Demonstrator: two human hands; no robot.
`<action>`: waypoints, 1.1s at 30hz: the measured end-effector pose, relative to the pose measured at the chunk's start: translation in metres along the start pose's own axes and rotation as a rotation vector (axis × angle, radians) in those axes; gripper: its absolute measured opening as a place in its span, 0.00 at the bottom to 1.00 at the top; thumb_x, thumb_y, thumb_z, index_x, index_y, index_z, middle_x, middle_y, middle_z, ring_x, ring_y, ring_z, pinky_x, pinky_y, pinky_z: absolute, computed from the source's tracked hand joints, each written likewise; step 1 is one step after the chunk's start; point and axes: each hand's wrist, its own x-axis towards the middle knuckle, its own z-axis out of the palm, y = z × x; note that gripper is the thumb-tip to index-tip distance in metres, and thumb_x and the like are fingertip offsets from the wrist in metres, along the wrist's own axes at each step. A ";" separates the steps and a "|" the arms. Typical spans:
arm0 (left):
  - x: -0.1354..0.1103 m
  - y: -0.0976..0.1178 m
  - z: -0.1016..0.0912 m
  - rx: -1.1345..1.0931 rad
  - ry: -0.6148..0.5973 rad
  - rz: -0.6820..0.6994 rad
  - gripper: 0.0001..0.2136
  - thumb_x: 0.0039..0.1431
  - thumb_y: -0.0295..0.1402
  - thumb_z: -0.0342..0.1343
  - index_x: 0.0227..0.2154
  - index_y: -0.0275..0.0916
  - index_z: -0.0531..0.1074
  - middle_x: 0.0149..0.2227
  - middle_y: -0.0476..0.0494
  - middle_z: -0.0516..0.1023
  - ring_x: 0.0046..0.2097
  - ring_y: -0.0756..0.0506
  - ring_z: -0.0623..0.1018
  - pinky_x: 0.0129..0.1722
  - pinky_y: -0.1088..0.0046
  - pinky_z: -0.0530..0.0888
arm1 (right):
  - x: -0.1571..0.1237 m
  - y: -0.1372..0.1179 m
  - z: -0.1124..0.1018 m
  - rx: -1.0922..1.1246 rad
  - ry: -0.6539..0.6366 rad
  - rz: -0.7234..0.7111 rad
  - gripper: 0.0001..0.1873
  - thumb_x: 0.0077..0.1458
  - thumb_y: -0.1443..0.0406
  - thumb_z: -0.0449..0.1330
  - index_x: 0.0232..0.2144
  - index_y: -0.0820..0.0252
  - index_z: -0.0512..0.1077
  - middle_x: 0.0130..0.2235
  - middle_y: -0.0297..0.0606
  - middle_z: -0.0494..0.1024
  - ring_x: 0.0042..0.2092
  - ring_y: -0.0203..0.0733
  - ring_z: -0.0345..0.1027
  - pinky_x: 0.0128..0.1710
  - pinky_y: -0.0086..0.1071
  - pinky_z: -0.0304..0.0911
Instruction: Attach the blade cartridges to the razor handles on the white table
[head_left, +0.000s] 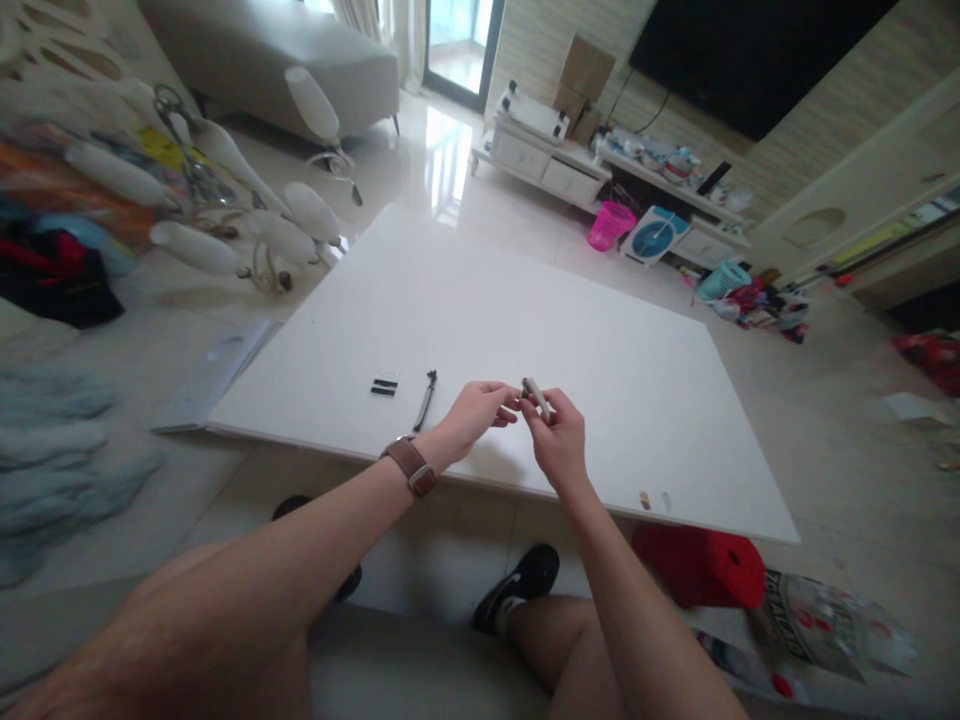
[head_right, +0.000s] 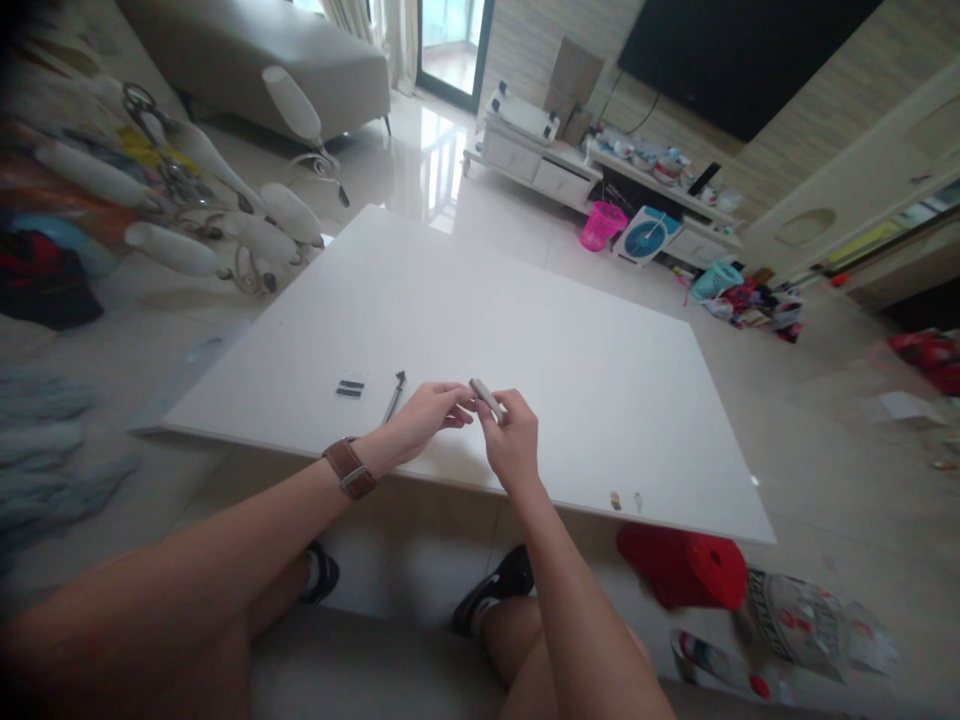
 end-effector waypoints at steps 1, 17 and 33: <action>0.000 0.000 0.001 0.002 0.006 0.006 0.07 0.54 0.32 0.57 0.29 0.34 0.79 0.33 0.41 0.80 0.30 0.51 0.75 0.35 0.72 0.69 | 0.000 0.000 0.001 0.042 0.006 0.055 0.08 0.60 0.60 0.61 0.32 0.58 0.74 0.28 0.31 0.71 0.25 0.33 0.56 0.24 0.30 0.51; 0.003 -0.002 0.000 -0.020 -0.008 0.051 0.06 0.51 0.32 0.65 0.30 0.35 0.77 0.30 0.44 0.78 0.31 0.50 0.74 0.35 0.71 0.69 | 0.003 -0.003 0.001 0.242 0.030 0.195 0.12 0.54 0.56 0.63 0.32 0.59 0.75 0.29 0.34 0.74 0.28 0.37 0.62 0.27 0.30 0.56; 0.007 -0.001 -0.006 -0.160 0.174 0.075 0.06 0.48 0.29 0.68 0.28 0.33 0.78 0.27 0.45 0.77 0.30 0.51 0.74 0.38 0.69 0.71 | 0.003 -0.003 -0.003 0.050 -0.087 0.170 0.20 0.62 0.51 0.56 0.29 0.60 0.76 0.21 0.30 0.66 0.25 0.36 0.57 0.26 0.31 0.51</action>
